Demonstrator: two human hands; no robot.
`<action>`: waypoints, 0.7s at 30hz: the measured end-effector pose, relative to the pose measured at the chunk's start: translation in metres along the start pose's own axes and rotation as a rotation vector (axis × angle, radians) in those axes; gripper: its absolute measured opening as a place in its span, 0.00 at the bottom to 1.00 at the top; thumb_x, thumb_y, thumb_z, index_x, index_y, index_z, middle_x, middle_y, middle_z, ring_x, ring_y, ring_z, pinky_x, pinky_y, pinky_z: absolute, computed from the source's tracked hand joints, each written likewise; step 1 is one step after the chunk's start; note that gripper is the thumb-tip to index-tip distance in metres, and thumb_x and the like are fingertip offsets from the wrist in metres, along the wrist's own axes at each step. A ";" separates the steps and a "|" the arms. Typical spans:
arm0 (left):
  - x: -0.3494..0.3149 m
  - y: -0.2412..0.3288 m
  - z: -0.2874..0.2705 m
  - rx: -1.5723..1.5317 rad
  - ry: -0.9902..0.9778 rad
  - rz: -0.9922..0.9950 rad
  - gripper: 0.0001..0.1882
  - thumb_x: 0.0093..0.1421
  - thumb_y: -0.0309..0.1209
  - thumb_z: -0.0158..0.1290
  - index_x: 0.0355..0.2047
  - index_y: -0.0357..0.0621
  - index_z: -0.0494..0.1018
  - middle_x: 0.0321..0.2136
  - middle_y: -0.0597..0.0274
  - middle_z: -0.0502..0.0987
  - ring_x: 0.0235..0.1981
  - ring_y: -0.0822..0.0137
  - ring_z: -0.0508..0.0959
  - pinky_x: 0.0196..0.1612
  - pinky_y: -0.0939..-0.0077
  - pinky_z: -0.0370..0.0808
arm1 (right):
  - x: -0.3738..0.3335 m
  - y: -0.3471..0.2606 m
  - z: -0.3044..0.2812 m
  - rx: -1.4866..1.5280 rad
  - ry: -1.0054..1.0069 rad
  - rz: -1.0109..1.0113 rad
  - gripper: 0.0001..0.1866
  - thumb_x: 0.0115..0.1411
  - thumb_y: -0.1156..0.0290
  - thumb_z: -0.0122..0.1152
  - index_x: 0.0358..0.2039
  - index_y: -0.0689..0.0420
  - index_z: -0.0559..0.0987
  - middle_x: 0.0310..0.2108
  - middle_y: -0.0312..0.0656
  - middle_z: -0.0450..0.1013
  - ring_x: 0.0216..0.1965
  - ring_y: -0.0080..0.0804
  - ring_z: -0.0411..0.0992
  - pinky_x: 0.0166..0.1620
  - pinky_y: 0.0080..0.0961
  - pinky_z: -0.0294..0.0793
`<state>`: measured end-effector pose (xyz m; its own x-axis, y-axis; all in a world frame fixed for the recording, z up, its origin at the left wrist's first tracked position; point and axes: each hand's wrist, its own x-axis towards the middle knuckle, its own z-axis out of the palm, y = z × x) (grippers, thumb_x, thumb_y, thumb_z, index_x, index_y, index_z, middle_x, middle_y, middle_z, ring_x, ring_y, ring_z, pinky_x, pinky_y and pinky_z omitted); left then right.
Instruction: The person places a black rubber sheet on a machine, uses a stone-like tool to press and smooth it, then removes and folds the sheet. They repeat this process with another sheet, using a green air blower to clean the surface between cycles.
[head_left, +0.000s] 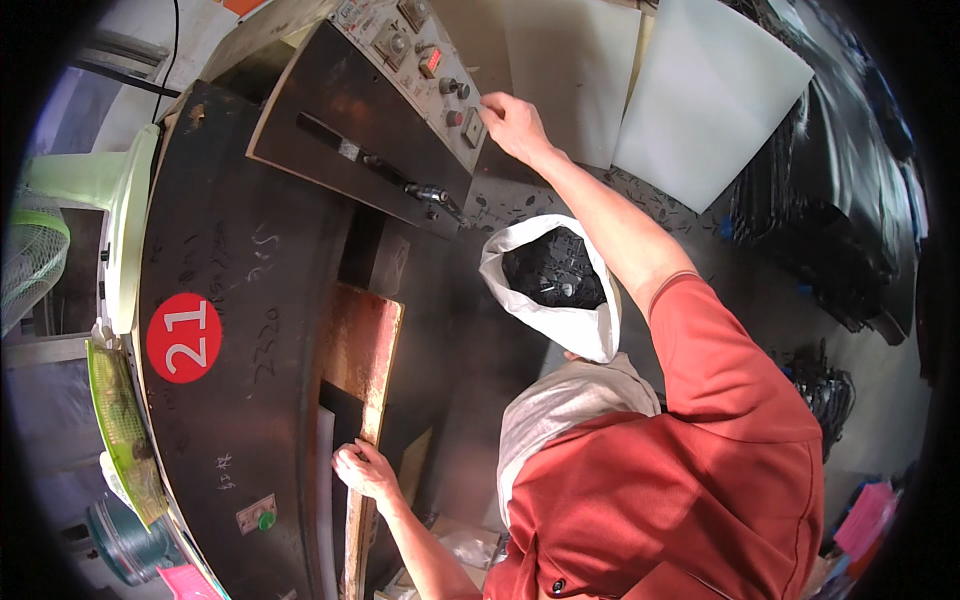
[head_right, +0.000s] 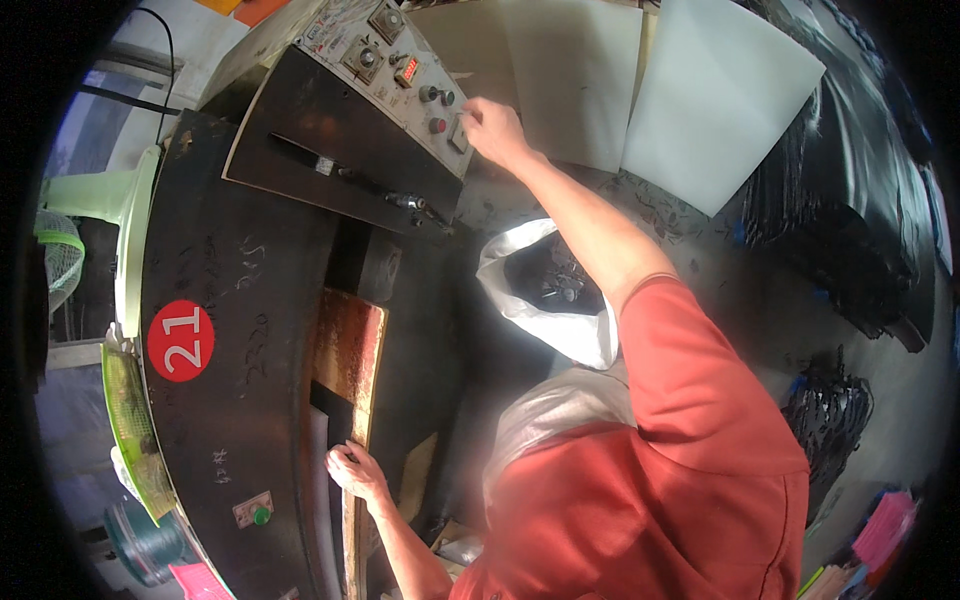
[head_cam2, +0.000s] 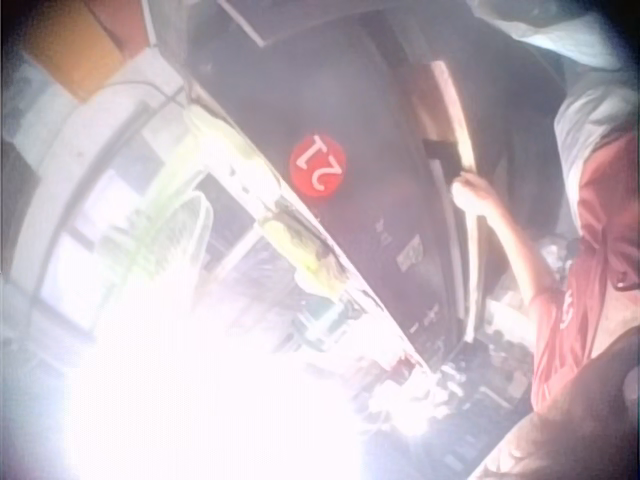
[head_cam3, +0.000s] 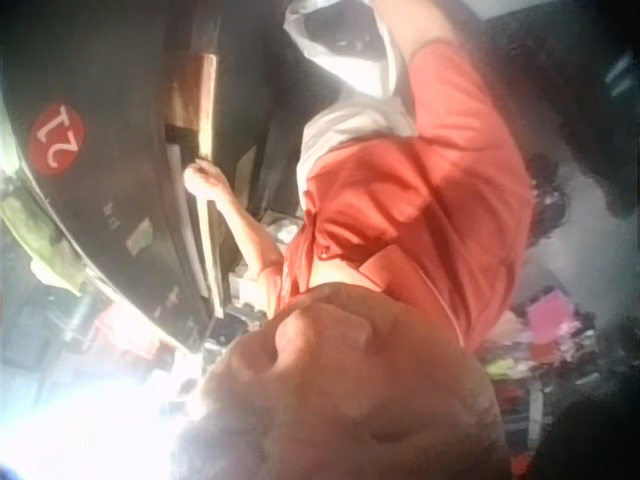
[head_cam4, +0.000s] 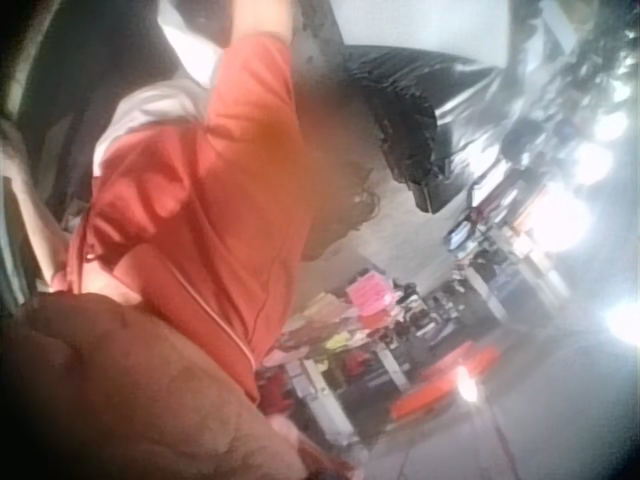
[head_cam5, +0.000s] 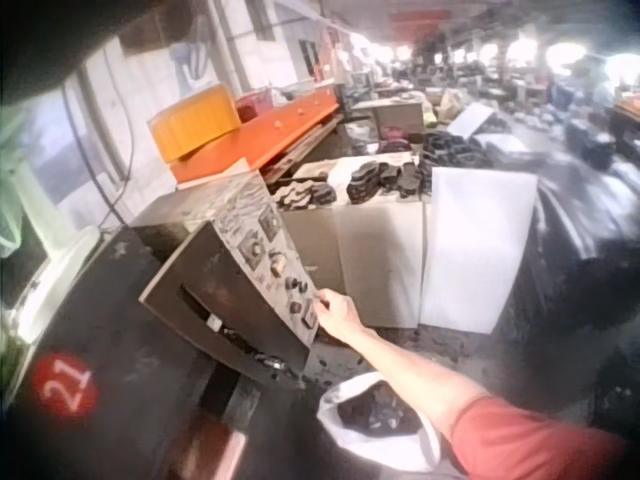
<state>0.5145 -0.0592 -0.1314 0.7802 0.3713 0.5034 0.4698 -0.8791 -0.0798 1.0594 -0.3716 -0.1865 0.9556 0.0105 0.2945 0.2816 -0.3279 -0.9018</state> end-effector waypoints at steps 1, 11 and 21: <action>0.000 0.001 0.002 -0.003 0.005 0.003 0.13 0.63 0.22 0.58 0.27 0.43 0.65 0.25 0.55 0.69 0.31 0.49 0.73 0.38 0.52 0.71 | -0.010 0.012 0.000 0.021 0.001 0.002 0.16 0.65 0.66 0.63 0.49 0.61 0.83 0.39 0.49 0.84 0.40 0.36 0.83 0.46 0.30 0.80; 0.005 -0.002 0.004 -0.100 -0.073 -0.131 0.10 0.61 0.33 0.64 0.29 0.43 0.75 0.28 0.50 0.79 0.33 0.47 0.77 0.41 0.52 0.74 | -0.192 0.064 -0.004 0.304 -0.269 0.359 0.12 0.71 0.69 0.62 0.52 0.59 0.82 0.36 0.34 0.79 0.33 0.19 0.74 0.38 0.17 0.75; -0.038 -0.039 -0.020 -0.183 0.233 -0.374 0.07 0.60 0.31 0.64 0.34 0.50 0.75 0.35 0.58 0.77 0.40 0.53 0.76 0.44 0.57 0.70 | -0.310 -0.052 0.031 0.409 -0.718 0.331 0.11 0.71 0.69 0.62 0.49 0.61 0.81 0.34 0.32 0.77 0.32 0.16 0.73 0.36 0.14 0.71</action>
<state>0.4582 -0.0452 -0.1302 0.4482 0.6142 0.6495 0.6041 -0.7437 0.2864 0.7510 -0.3287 -0.2402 0.7789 0.6098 -0.1466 -0.1407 -0.0579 -0.9884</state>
